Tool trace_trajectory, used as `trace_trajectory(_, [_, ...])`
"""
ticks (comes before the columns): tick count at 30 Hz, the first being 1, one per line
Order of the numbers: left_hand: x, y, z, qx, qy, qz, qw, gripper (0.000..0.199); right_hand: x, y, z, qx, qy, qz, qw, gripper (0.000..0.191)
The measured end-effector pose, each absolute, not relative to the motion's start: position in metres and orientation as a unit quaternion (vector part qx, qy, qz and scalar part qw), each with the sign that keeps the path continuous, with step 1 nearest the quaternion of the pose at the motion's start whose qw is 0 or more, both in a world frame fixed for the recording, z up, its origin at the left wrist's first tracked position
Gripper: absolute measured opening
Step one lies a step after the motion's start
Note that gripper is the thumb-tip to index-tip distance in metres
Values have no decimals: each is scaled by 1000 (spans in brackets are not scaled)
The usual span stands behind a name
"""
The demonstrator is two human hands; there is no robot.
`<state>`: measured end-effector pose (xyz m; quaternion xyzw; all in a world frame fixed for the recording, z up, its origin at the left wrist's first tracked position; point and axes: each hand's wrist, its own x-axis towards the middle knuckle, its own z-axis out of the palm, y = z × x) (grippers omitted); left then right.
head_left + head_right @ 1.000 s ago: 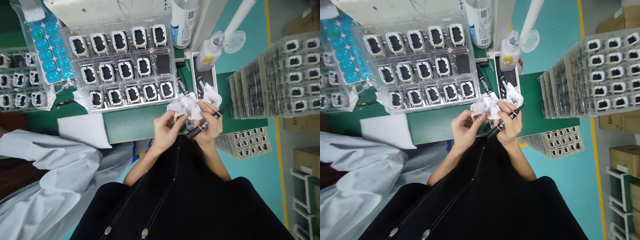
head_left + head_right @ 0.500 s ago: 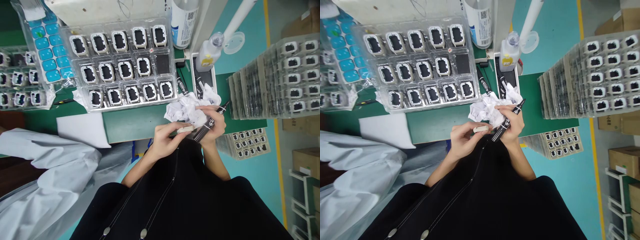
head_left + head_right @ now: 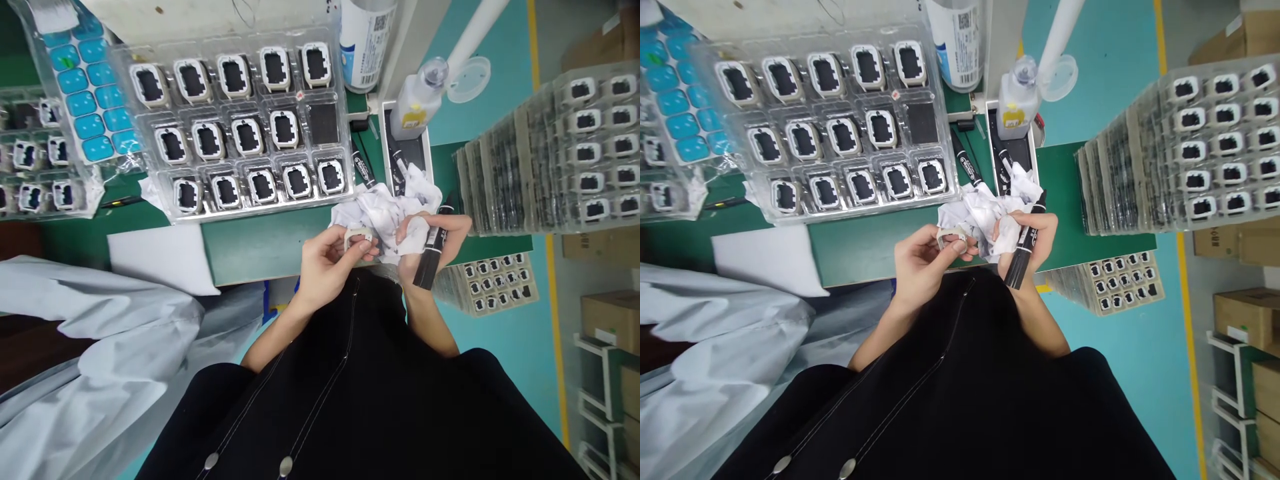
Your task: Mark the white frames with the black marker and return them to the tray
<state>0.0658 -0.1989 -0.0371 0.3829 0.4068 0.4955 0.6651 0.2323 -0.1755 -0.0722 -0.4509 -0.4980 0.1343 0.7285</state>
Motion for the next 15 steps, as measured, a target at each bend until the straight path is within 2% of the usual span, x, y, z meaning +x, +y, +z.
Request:
trace_trajectory(2, [67,-197,-37,384,414,491,663,36,233,-173,-74,-434,-513,138,728,22])
trace_trajectory(6, [69,-195,-39,393,408,494,660,34,234,-173,-77,-399,-543,152,723,43])
trace_trajectory(8, [70,-194,-41,399,401,496,659,33,236,-174,-80,-398,-539,152,727,43])
trace_trajectory(10, [70,-193,-43,409,399,493,656,35,238,-176,-85,-419,-527,145,725,43])
trace_trajectory(13, [71,-191,-45,423,406,483,650,40,241,-182,-95,-480,-506,147,702,53])
trace_trajectory(15, [71,-189,-46,431,409,476,648,41,243,-187,-102,-523,-527,175,647,56])
